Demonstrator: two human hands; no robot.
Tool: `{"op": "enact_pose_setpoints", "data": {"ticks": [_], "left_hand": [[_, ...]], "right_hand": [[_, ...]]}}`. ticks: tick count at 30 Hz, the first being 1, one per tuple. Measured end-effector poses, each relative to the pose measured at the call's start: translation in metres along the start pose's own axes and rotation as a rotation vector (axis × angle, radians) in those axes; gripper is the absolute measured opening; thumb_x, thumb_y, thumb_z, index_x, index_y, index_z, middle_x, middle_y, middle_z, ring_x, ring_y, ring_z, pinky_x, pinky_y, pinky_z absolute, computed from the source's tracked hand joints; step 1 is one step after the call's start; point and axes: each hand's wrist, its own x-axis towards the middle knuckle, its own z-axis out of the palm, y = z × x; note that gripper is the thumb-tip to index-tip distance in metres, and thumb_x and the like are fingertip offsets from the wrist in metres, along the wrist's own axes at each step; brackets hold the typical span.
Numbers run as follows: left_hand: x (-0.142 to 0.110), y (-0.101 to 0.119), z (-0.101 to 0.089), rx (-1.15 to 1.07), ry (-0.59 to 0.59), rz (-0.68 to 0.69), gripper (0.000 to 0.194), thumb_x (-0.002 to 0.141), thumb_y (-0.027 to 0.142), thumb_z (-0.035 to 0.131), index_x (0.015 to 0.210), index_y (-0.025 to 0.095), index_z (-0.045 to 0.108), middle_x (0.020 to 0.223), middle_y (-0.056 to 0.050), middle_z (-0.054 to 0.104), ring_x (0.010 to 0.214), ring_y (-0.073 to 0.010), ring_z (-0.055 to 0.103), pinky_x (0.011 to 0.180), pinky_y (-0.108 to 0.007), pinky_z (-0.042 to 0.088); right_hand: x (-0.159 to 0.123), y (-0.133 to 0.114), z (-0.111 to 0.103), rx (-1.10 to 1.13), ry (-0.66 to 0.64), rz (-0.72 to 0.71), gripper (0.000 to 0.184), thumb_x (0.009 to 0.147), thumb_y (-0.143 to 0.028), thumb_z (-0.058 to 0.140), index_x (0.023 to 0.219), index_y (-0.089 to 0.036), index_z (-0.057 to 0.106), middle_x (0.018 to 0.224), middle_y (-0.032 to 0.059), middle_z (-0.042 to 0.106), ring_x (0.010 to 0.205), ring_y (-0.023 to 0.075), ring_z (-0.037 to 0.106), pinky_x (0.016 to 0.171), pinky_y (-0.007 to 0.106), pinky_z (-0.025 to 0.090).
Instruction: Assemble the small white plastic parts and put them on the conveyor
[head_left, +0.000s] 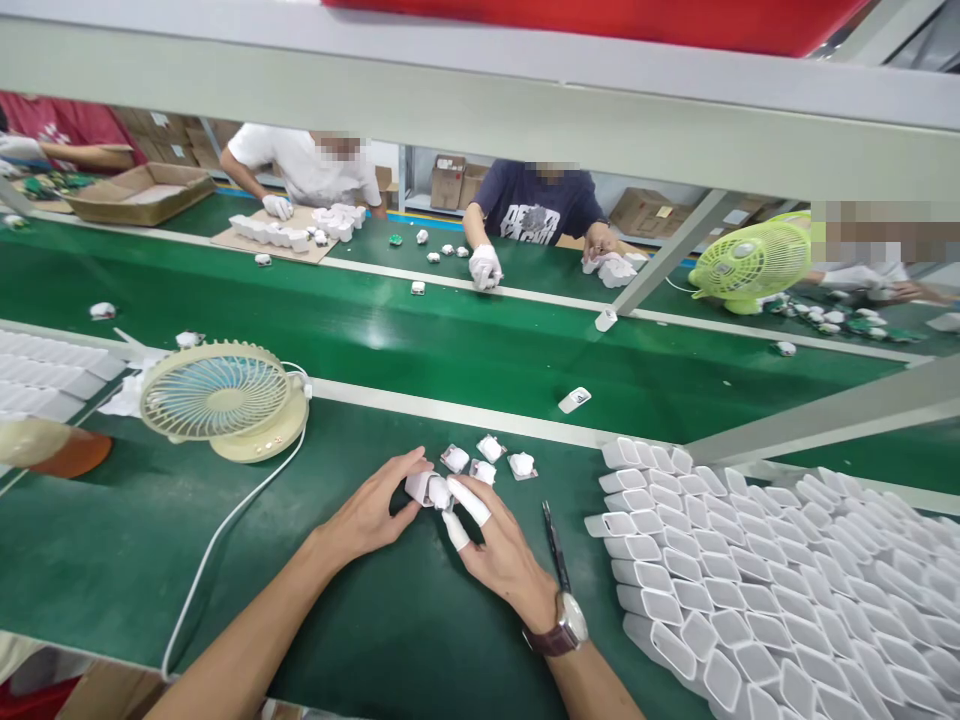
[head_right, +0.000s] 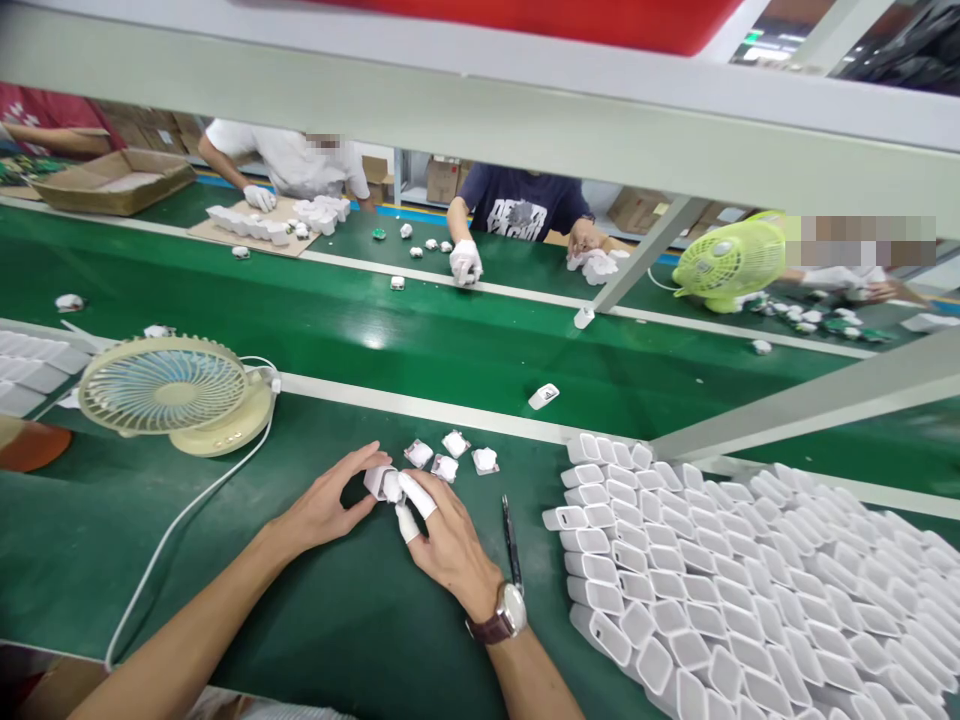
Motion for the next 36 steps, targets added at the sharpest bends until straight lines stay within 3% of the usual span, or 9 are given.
{"op": "enact_pose_setpoints", "data": {"ticks": [31, 36], "left_hand": [[-0.002, 0.001, 0.001, -0.020, -0.051, -0.015, 0.074, 0.099, 0.016, 0.058, 0.163, 0.028, 0.022, 0.141, -0.010, 0.066, 0.136, -0.0247, 0.060, 0.116, -0.049, 0.050], [-0.003, 0.006, 0.001, -0.055, -0.131, -0.071, 0.078, 0.099, 0.019, 0.059, 0.165, 0.029, 0.017, 0.148, -0.010, 0.061, 0.137, -0.0254, 0.059, 0.115, -0.046, 0.052]], "right_hand": [[-0.006, 0.004, 0.009, 0.000, -0.056, 0.023, 0.065, 0.103, -0.016, 0.052, 0.162, -0.027, 0.029, 0.142, 0.0147, 0.061, 0.129, 0.0294, 0.063, 0.108, 0.050, 0.056], [-0.002, 0.003, 0.006, 0.054, -0.117, 0.079, 0.061, 0.105, -0.021, 0.051, 0.161, -0.026, 0.029, 0.148, 0.0155, 0.057, 0.138, 0.0294, 0.057, 0.112, 0.051, 0.053]]}}
